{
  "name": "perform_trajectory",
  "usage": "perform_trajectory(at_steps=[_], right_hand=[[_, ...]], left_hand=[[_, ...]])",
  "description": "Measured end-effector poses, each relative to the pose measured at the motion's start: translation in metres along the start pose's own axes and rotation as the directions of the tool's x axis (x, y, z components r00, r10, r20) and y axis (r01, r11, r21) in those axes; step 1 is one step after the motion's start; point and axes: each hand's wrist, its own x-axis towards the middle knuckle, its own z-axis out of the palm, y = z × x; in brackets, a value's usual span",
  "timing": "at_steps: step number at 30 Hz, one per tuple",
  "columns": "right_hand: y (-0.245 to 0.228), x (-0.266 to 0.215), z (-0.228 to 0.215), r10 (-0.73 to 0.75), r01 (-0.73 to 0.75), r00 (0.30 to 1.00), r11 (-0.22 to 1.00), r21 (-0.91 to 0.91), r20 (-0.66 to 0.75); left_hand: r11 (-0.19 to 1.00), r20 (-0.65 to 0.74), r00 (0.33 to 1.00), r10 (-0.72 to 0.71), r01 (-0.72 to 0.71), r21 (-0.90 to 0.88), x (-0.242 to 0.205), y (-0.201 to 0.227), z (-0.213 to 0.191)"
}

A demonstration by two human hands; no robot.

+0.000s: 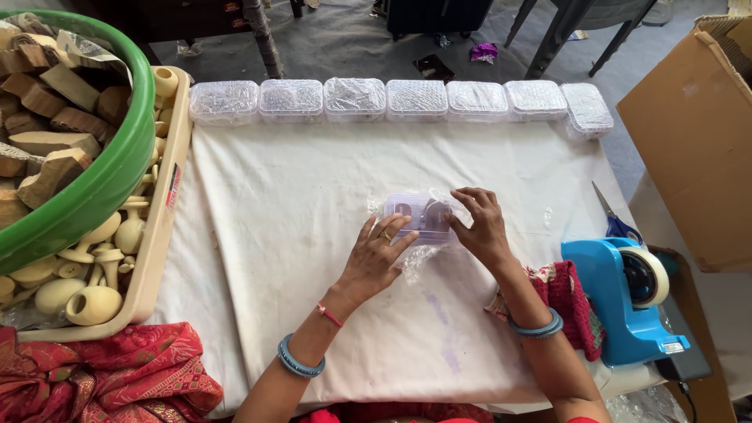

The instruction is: The person wraps a small plastic container filled with metal rings in bubble wrap. They fold the wrap around the container and secure it with pieces of clear tape using a blue tape dispenser. The wrapped container is then placed on a table alongside other similarly wrapped items.

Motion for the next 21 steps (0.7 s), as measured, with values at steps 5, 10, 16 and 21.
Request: perform_trajectory(at_steps=[5, 10, 16, 21], right_hand=[[0.011, -0.001, 0.022, 0.062, -0.062, 0.995, 0.998, -0.001, -0.076], [0.010, -0.006, 0.032, 0.024, -0.016, 0.996, 0.995, 0.103, -0.080], [0.003, -0.009, 0.028, 0.068, -0.043, 0.994, 0.961, 0.274, -0.082], [-0.004, -0.009, 0.029, 0.023, -0.001, 0.996, 0.972, 0.237, -0.092]], left_hand=[[0.992, -0.112, 0.993, -0.037, 0.024, -0.120, 0.020, -0.013, 0.023], [0.946, -0.111, 0.984, -0.138, 0.098, -0.308, 0.053, -0.032, 0.044], [0.904, -0.047, 0.944, -0.328, 0.299, -0.307, 0.074, -0.042, 0.062], [0.909, -0.083, 0.938, -0.336, 0.300, -0.290, 0.079, -0.046, 0.057]])
